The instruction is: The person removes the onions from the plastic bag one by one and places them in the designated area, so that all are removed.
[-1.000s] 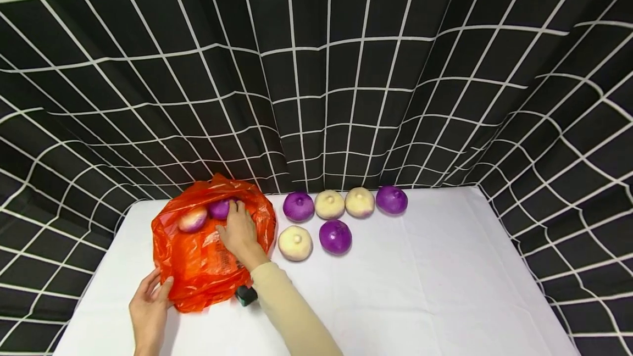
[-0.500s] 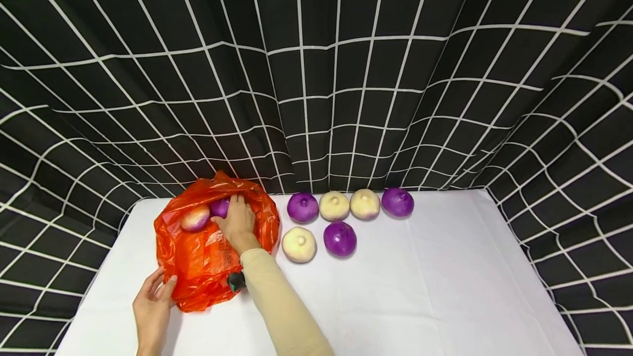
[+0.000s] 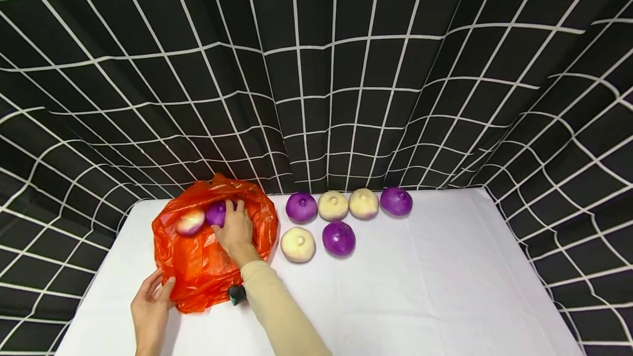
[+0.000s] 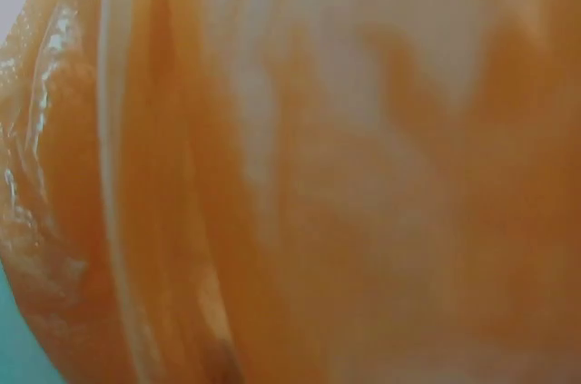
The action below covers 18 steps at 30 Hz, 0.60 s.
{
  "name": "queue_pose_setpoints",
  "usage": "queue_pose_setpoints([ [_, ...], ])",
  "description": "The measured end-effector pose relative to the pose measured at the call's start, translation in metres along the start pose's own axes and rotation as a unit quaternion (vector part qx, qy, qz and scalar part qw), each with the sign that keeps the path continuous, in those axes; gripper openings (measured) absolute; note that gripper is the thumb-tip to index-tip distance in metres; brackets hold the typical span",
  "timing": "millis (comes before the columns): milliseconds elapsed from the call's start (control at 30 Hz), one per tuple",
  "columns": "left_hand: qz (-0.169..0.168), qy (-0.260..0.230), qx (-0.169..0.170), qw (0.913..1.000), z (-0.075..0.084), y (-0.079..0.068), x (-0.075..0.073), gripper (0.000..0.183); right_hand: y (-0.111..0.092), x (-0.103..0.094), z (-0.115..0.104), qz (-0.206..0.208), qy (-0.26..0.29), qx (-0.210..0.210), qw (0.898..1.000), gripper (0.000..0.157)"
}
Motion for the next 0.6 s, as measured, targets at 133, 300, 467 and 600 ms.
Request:
queue_pose_setpoints([
  [133,-0.004,-0.007,0.002,1.0000,-0.001,0.000,-0.002,0.049,0.001,0.003,-0.003,-0.023,-0.015,0.001,1.000,0.071],
  [300,-0.007,-0.005,-0.001,1.0000,-0.001,0.000,-0.001,0.048,0.002,0.007,-0.008,-0.059,0.004,-0.022,0.998,0.071],
  [467,-0.009,-0.009,-0.004,0.9999,-0.001,-0.002,0.000,0.048,-0.003,0.008,-0.013,-0.083,0.013,-0.050,0.995,0.071],
  [600,-0.006,-0.006,0.002,1.0000,-0.002,-0.001,-0.001,0.048,-0.008,0.004,-0.014,-0.075,0.006,-0.065,0.995,0.073],
])
Point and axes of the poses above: each hand's wrist, its own y-axis towards the middle knuckle, its own x-axis out of the palm, z = x × y, the point moved 8 cm from there along y, towards the middle knuckle, and after that the axes turned 7 degrees about -x, right-handed, at the moved point
